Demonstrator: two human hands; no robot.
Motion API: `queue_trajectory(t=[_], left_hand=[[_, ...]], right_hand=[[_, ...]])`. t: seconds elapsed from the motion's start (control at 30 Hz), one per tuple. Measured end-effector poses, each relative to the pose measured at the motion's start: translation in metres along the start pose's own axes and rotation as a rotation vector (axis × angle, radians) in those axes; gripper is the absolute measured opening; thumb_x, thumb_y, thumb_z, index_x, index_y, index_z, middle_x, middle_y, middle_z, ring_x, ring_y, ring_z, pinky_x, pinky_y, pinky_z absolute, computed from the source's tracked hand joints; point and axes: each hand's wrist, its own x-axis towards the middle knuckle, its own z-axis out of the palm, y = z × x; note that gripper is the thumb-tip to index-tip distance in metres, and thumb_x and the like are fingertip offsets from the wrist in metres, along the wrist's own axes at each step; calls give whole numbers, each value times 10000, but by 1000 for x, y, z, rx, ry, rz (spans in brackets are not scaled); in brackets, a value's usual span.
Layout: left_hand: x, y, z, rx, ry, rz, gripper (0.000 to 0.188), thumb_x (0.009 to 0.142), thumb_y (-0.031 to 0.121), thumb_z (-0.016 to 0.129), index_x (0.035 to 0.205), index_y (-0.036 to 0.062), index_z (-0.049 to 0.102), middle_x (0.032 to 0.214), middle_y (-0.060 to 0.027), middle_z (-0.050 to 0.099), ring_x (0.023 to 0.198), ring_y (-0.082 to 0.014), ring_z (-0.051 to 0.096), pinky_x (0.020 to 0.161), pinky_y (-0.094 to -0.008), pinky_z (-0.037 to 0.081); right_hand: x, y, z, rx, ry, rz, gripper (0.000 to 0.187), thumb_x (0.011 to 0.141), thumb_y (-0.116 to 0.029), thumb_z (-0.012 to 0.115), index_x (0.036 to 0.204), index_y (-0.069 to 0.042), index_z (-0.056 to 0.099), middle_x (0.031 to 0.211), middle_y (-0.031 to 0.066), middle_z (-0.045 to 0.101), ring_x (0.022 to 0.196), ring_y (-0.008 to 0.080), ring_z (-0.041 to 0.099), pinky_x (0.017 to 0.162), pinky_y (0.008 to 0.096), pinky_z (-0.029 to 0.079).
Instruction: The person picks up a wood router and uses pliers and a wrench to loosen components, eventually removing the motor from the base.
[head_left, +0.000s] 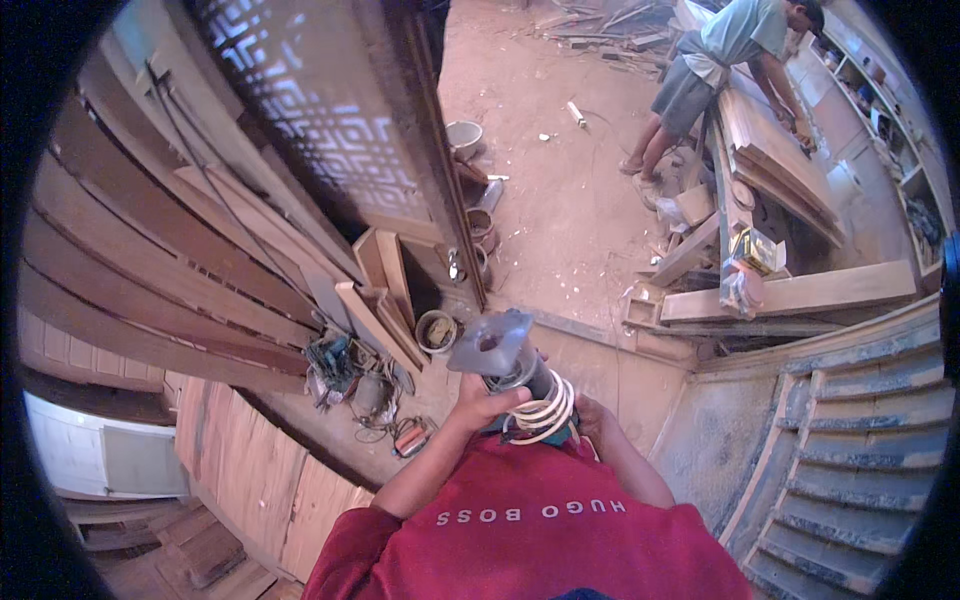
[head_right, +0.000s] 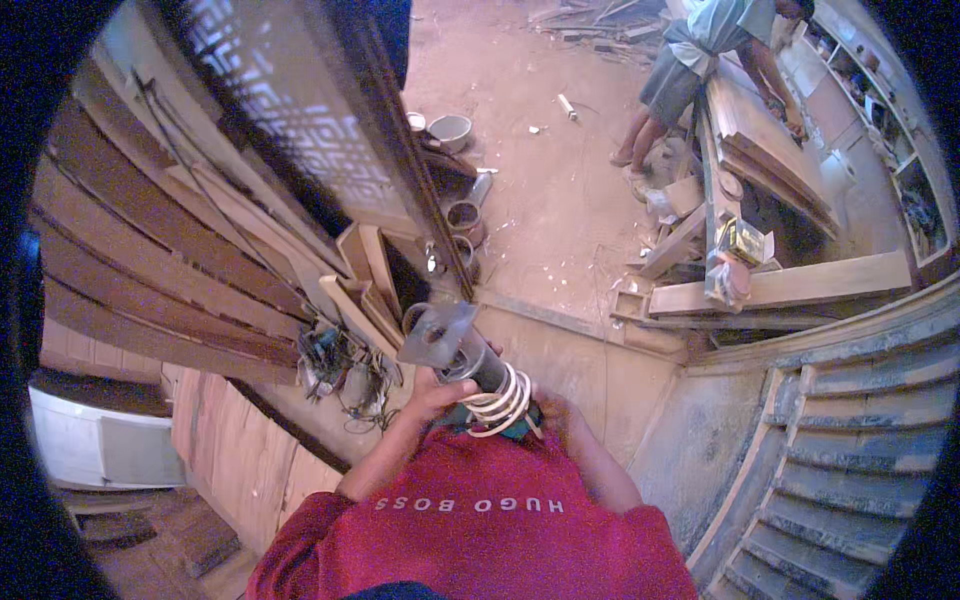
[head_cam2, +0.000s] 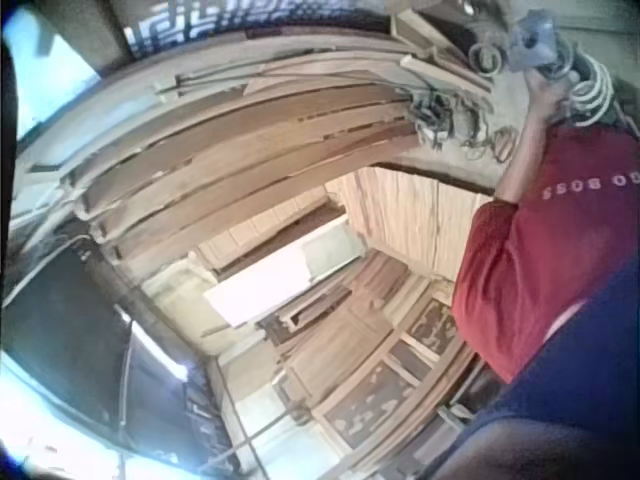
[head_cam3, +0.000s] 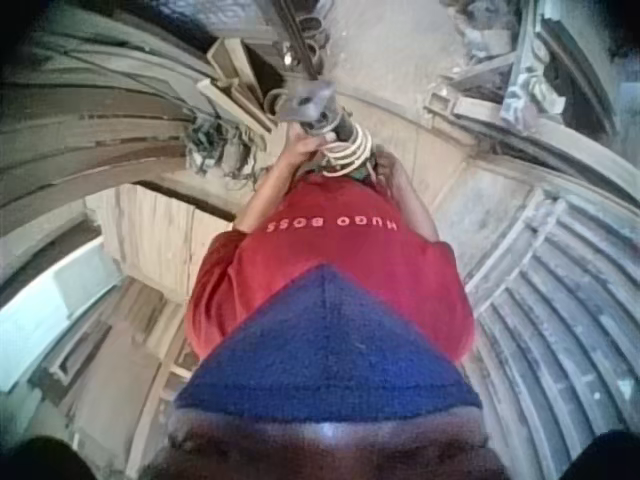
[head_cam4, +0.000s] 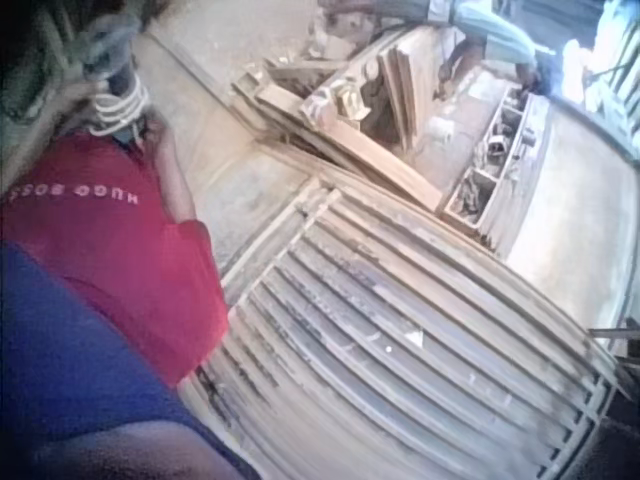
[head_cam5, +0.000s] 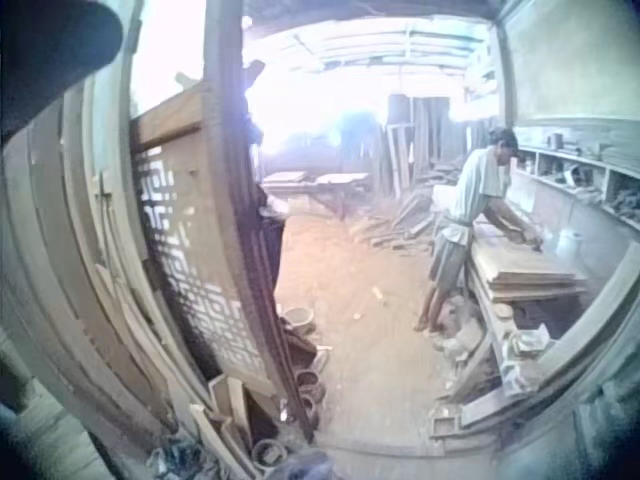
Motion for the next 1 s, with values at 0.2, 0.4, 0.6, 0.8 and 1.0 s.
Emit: queue_trajectory(t=[0.2,0.4,0.6,0.8,1.0], left_hand=[[145,-2,26,419,48,267,506,767,129,805,1215,-17,620,1206,-116,653,1131,-215,611,1013,-374,460],[331,10,25,623,187,288,487,724,152,840,1141,-15,652,1110,-105,689,1023,-197,660,928,-352,517],[483,42,-2,593,315,257,556,672,125,876,1158,14,630,1062,-59,685,969,-154,661,854,-327,544],[614,91,6,-54,336,249,822,731,154,829,1405,3,383,1282,-157,550,1217,-383,582,1005,-508,507],[780,116,-2,-14,378,498,856,733,217,847,1420,42,367,1328,-136,488,1316,-361,492,1075,-526,451]], right_hand=[[36,-127,-4,311,75,-191,1105,859,-870,150,1473,11,408,1462,183,499,1329,287,497,1162,426,315],[109,-261,-52,95,13,-158,1093,870,-853,84,1430,6,461,1136,198,693,1111,289,635,1058,459,390],[159,-465,-100,-512,319,-227,512,1014,-437,490,1273,-13,613,899,64,668,872,178,620,848,345,488],[289,-616,-147,-993,465,-414,254,947,-146,621,1166,-35,684,938,92,690,823,178,627,794,306,513],[424,-705,-134,-1270,51,-557,311,864,-200,714,1126,-32,696,938,131,697,811,194,643,809,330,518]])
